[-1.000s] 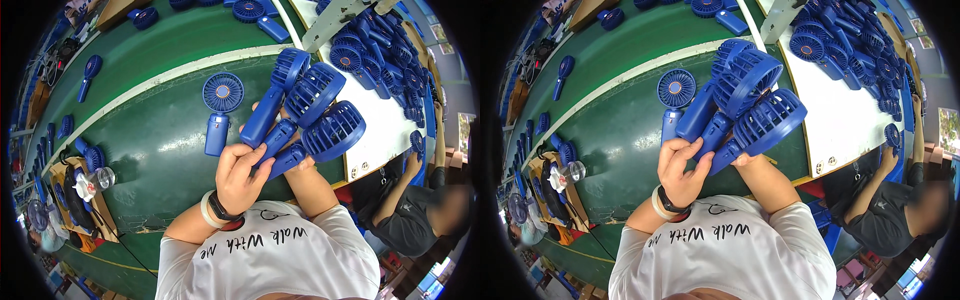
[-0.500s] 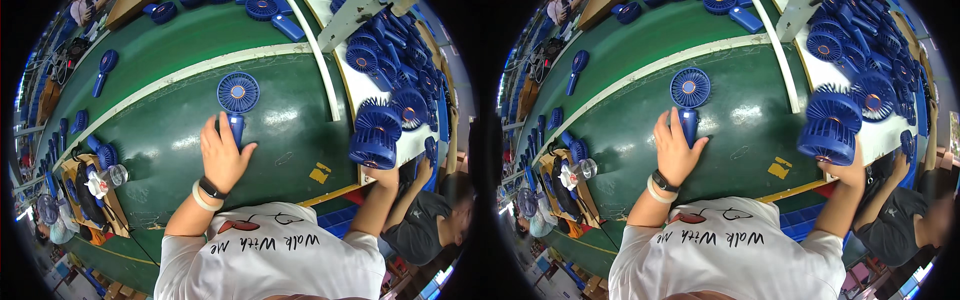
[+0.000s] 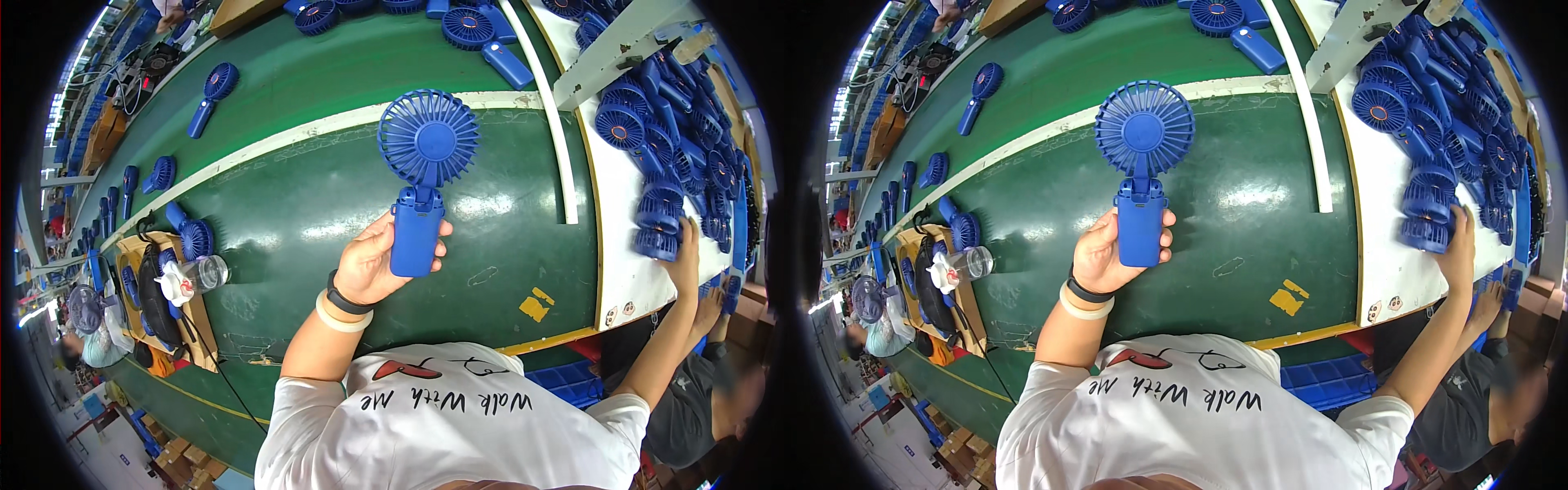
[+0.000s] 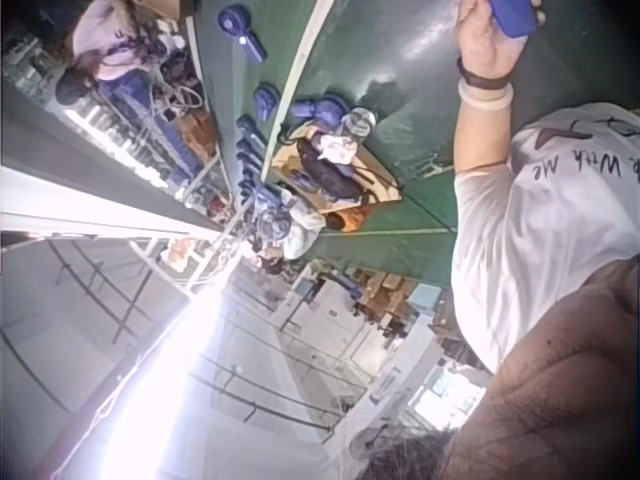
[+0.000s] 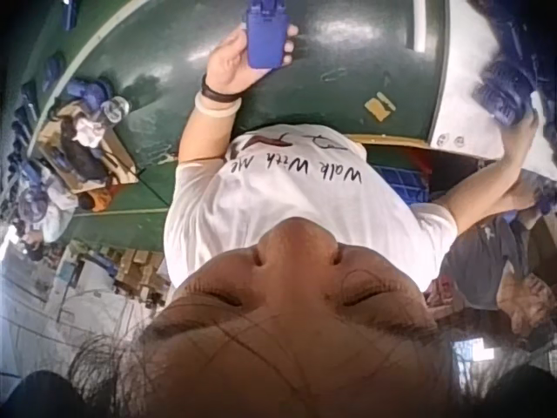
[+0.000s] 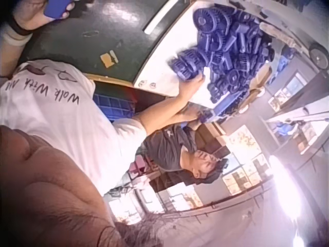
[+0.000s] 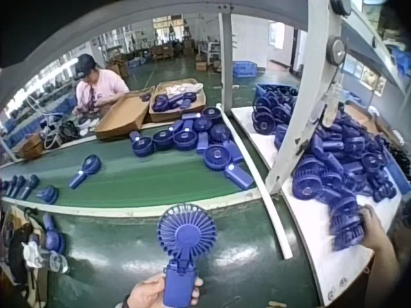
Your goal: The person assembles blue handheld fans by attaching the fan head to the handle base. They repeatedly pick up components, align them, and snap them together, then place the finished units on a green workbench. The process involves handling multiple identical fan parts in a repetitive assembly line fashion.
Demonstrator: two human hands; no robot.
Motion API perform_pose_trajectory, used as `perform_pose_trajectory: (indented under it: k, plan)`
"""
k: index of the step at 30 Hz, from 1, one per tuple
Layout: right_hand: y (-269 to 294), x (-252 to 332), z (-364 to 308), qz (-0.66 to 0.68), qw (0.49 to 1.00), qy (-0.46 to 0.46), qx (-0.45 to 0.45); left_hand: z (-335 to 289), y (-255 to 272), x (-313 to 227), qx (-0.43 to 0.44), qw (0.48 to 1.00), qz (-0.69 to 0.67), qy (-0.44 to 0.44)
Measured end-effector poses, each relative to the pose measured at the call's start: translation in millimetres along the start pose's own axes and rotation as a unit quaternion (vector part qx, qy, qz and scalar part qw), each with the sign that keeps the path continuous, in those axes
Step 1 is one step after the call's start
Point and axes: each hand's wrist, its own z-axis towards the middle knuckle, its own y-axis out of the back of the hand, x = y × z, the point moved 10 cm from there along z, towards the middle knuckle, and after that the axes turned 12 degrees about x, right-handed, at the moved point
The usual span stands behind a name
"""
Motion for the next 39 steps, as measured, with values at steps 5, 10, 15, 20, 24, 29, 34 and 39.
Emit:
perform_pose_trajectory:
  k: [5,10,15,20,24,29,34,39]
  plan:
    - [16,-1,-17,-0.079,0.985,-0.103,-0.115,5,-5,-10,-0.003,0.997,0.077,-0.026]
    - [27,29,-44,-0.065,0.961,-0.148,-0.225,7,-1,-11,0.055,0.998,-0.011,-0.023]
    - [51,107,-74,-0.086,0.903,-0.122,-0.403,6,4,-21,0.031,0.998,-0.027,-0.048]
    - [-2,227,-14,0.306,0.926,0.101,-0.197,7,14,-24,0.021,0.997,0.077,0.01]
    - [-52,343,42,0.673,0.699,0.2,0.14,2,16,-15,0.003,0.988,0.12,0.093]
    - [-68,445,63,0.671,0.665,0.234,0.229,-7,31,-33,-0.111,0.98,0.167,-0.003]
    - [-101,465,98,0.753,0.585,0.133,0.27,-10,41,-77,-0.204,0.886,0.413,0.046]
    - [-138,452,107,0.766,0.548,0.039,0.333,36,36,-162,-0.111,0.497,0.854,0.105]
